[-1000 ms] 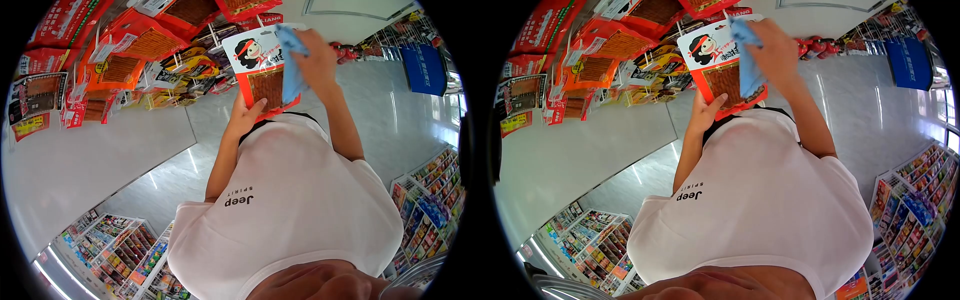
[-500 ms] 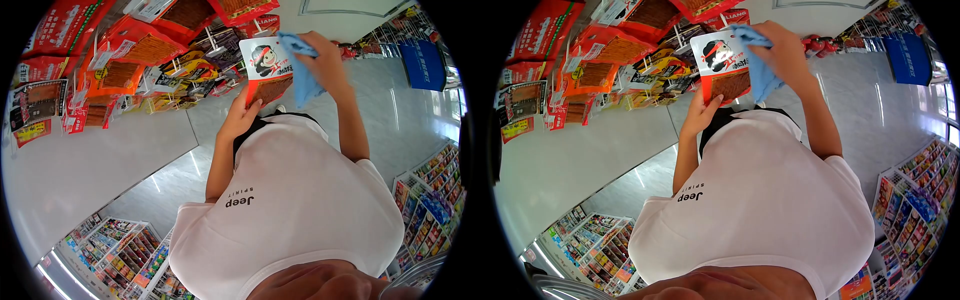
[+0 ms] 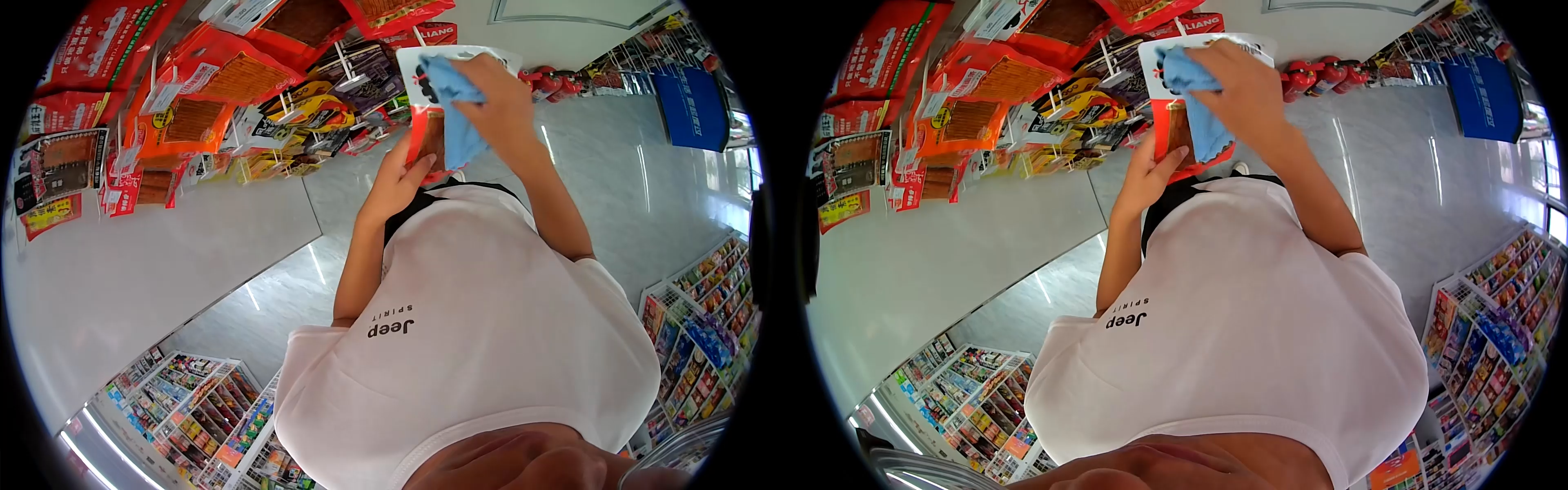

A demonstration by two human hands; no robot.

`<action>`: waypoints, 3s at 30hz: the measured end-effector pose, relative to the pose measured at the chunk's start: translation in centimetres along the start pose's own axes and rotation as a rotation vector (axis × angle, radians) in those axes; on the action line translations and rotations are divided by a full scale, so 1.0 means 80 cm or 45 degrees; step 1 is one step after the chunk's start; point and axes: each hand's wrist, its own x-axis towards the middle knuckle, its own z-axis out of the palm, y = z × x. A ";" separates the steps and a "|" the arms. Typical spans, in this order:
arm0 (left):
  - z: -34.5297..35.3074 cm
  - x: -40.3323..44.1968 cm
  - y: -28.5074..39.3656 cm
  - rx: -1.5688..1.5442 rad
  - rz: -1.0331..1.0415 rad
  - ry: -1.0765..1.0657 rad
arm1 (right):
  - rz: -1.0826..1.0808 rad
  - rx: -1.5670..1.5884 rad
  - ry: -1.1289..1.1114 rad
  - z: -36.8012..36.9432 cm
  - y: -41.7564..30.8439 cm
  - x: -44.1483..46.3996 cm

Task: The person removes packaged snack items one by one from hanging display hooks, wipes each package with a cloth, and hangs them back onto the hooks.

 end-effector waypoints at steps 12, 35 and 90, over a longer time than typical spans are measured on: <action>0.023 0.013 0.002 -1.329 -0.497 0.263 | -0.061 0.012 -0.194 0.039 -0.019 -0.038; 0.030 0.028 -0.014 -1.577 -0.360 0.369 | 0.388 -0.187 -0.012 -0.003 0.049 -0.100; 0.019 0.032 0.030 0.855 0.501 0.454 | 1.029 2.005 -0.150 0.057 0.070 -0.070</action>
